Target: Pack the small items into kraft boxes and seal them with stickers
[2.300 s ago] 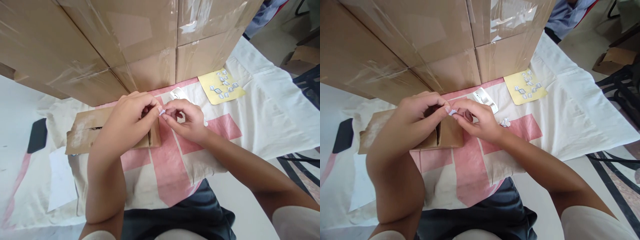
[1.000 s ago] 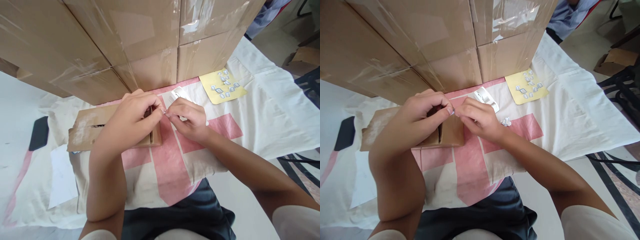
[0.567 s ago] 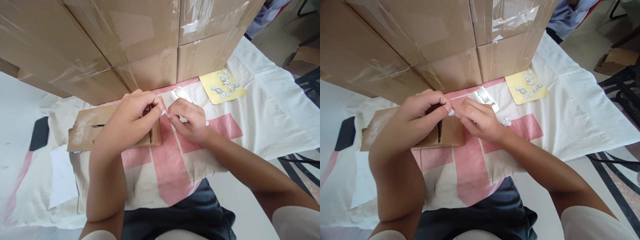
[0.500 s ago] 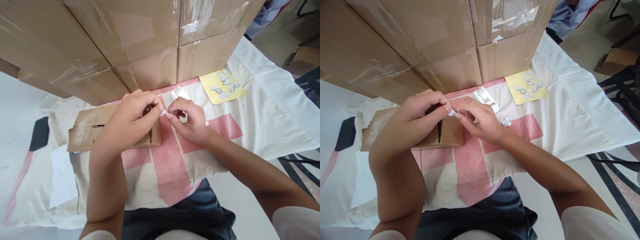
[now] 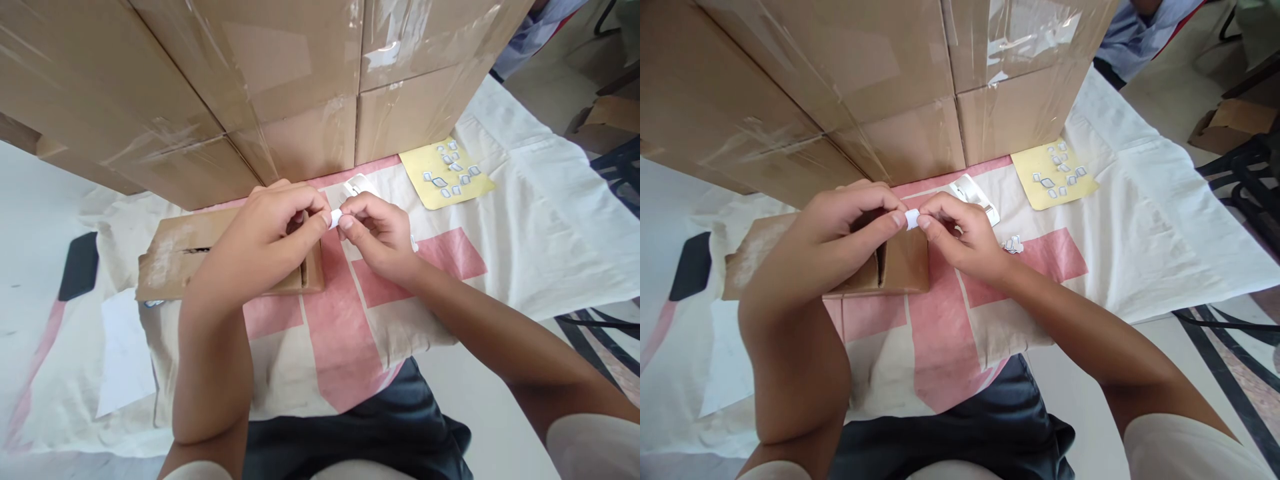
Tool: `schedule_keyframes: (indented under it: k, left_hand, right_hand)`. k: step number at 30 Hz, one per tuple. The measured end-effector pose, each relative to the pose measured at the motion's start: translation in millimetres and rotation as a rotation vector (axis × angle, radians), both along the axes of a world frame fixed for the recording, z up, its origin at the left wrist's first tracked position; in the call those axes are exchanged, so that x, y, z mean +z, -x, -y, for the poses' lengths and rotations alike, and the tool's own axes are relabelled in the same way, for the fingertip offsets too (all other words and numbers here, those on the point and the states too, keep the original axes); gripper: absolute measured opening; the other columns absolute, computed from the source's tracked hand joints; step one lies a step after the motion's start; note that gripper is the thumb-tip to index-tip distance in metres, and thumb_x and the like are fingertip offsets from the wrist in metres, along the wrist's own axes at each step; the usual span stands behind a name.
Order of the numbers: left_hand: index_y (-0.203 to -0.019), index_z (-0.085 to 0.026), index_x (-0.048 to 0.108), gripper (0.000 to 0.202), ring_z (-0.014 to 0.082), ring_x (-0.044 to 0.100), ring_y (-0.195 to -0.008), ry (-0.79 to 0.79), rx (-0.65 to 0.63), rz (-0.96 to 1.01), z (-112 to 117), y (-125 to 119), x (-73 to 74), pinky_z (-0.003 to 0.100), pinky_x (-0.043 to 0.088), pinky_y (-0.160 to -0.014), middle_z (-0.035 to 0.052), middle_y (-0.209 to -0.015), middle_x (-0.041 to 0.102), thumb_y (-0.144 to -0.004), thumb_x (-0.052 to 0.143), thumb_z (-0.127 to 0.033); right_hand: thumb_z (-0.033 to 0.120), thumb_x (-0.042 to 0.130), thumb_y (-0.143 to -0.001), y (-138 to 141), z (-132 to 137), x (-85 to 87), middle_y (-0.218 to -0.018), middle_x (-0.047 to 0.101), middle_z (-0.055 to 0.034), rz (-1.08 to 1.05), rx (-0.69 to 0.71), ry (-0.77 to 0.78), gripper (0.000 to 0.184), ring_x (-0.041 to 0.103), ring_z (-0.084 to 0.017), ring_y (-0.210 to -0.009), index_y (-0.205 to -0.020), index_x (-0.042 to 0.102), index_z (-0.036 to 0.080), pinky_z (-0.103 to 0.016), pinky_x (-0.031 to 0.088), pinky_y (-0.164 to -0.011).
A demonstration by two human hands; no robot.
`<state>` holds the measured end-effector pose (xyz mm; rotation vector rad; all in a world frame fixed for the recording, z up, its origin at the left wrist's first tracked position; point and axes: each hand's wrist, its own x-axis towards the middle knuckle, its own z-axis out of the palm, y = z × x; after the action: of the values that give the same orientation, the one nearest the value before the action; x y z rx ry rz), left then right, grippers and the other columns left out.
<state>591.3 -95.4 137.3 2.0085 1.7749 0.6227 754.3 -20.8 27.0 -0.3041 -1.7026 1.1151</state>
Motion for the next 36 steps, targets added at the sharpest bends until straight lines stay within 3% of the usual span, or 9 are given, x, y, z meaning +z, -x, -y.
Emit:
schedule_keyframes:
  k: [15, 26, 31, 36]
  left_hand:
    - [-0.079, -0.024, 0.063, 0.025, 0.0198, 0.057, -0.080, -0.004, -0.024, -0.026, -0.9, -0.6, -0.4, 0.038, 0.045, -0.085, -0.0008, -0.072, 0.060, -0.098, 0.050, -0.035]
    - [-0.079, -0.022, 0.062, 0.021, 0.0137, 0.049, -0.064, 0.001, -0.038, 0.056, -0.2, -2.0, 2.2, 0.030, 0.041, -0.064, -0.0026, -0.070, 0.058, -0.096, 0.052, -0.030]
    - [-0.076, -0.022, 0.059, 0.021, 0.0141, 0.051, -0.064, -0.003, -0.031, 0.027, -0.3, -2.4, 2.0, 0.031, 0.044, -0.069, -0.0031, -0.068, 0.057, -0.095, 0.053, -0.029]
    - [-0.074, -0.022, 0.057, 0.016, 0.0131, 0.050, -0.063, -0.024, -0.039, 0.035, -0.9, -3.0, 1.5, 0.030, 0.042, -0.065, -0.0034, -0.069, 0.056, -0.090, 0.053, -0.021]
  right_hand:
    - [0.039, 0.058, -0.103, 0.7, 0.4, -1.6, -0.072, 0.053, 0.0033, -0.002, 0.064, 0.035, 0.023, 0.047, -0.008, -0.059, -0.089, 0.057, 0.020, -0.022, 0.040, -0.054]
    - [0.037, 0.059, -0.103, 0.0, 0.0, -1.1, -0.073, 0.053, 0.0034, -0.007, 0.064, 0.010, 0.021, 0.048, -0.008, -0.060, -0.090, 0.058, 0.020, -0.022, 0.041, -0.056]
    - [0.039, 0.066, -0.098, -0.1, 1.5, 3.3, -0.073, 0.053, 0.0039, 0.008, -0.043, -0.035, 0.024, 0.046, -0.008, -0.061, -0.087, 0.055, 0.021, -0.021, 0.039, -0.054]
    - [0.024, 0.064, -0.098, -0.3, 1.7, 3.3, -0.071, 0.053, 0.0046, -0.052, -0.162, -0.197, 0.009, 0.046, -0.008, -0.058, -0.094, 0.057, 0.022, -0.021, 0.038, -0.050]
